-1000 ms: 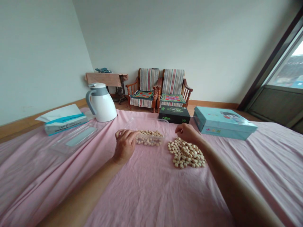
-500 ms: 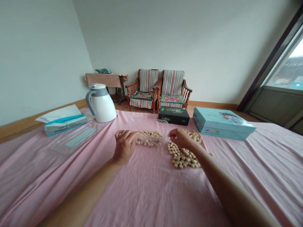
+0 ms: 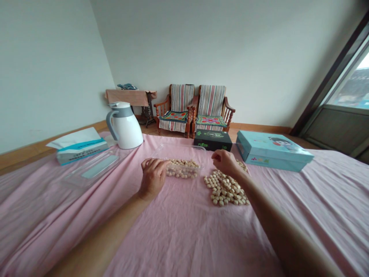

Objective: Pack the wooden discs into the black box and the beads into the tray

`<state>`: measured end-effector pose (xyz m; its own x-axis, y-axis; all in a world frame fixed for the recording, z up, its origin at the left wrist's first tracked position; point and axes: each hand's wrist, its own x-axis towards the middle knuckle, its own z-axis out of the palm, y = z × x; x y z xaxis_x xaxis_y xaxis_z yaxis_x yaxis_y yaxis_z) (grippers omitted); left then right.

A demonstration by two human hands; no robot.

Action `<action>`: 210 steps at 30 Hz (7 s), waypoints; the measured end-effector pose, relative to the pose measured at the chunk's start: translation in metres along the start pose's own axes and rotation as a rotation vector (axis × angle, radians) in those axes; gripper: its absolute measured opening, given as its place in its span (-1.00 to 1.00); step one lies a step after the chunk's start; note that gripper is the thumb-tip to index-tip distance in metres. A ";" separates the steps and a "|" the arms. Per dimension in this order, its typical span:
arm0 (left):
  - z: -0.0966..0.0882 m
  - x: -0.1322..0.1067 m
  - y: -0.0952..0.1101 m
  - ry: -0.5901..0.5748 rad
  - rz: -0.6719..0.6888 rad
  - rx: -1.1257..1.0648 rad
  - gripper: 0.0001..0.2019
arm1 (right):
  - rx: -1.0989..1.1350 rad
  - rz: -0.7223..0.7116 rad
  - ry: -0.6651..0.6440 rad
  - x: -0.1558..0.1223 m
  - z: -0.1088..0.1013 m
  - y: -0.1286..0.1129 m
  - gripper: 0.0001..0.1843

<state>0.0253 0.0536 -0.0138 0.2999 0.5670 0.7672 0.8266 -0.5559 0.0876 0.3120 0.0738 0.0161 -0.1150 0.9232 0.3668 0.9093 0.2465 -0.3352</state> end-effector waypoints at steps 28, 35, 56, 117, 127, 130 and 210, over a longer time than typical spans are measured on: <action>0.001 0.001 -0.002 -0.018 0.039 -0.087 -0.72 | -0.198 -0.114 -0.318 -0.009 -0.007 -0.002 -0.83; 0.002 0.001 -0.003 -0.021 0.039 -0.082 -0.72 | 0.461 -0.095 0.075 0.006 -0.037 -0.004 -0.76; 0.008 0.000 0.001 0.014 0.095 -0.133 -0.67 | 0.127 0.002 -0.174 -0.052 -0.013 0.060 -0.79; 0.017 -0.009 0.000 -0.006 -0.150 -0.050 -0.51 | 0.424 -0.122 0.157 0.004 -0.024 -0.020 -0.77; 0.017 -0.010 0.002 -0.006 -0.156 -0.005 -0.53 | 0.218 0.245 0.356 -0.036 -0.003 0.078 -0.77; 0.021 -0.008 0.003 -0.007 -0.174 -0.002 -0.54 | 0.129 0.321 0.417 -0.054 0.007 0.113 -0.72; 0.027 0.005 0.072 -0.589 0.294 -0.353 -0.86 | 0.164 0.430 0.329 -0.066 0.039 0.164 -0.73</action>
<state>0.0988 0.0324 -0.0208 0.7724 0.5419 0.3313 0.5010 -0.8404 0.2066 0.4532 0.0654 -0.0971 0.4072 0.8162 0.4100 0.7698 -0.0651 -0.6349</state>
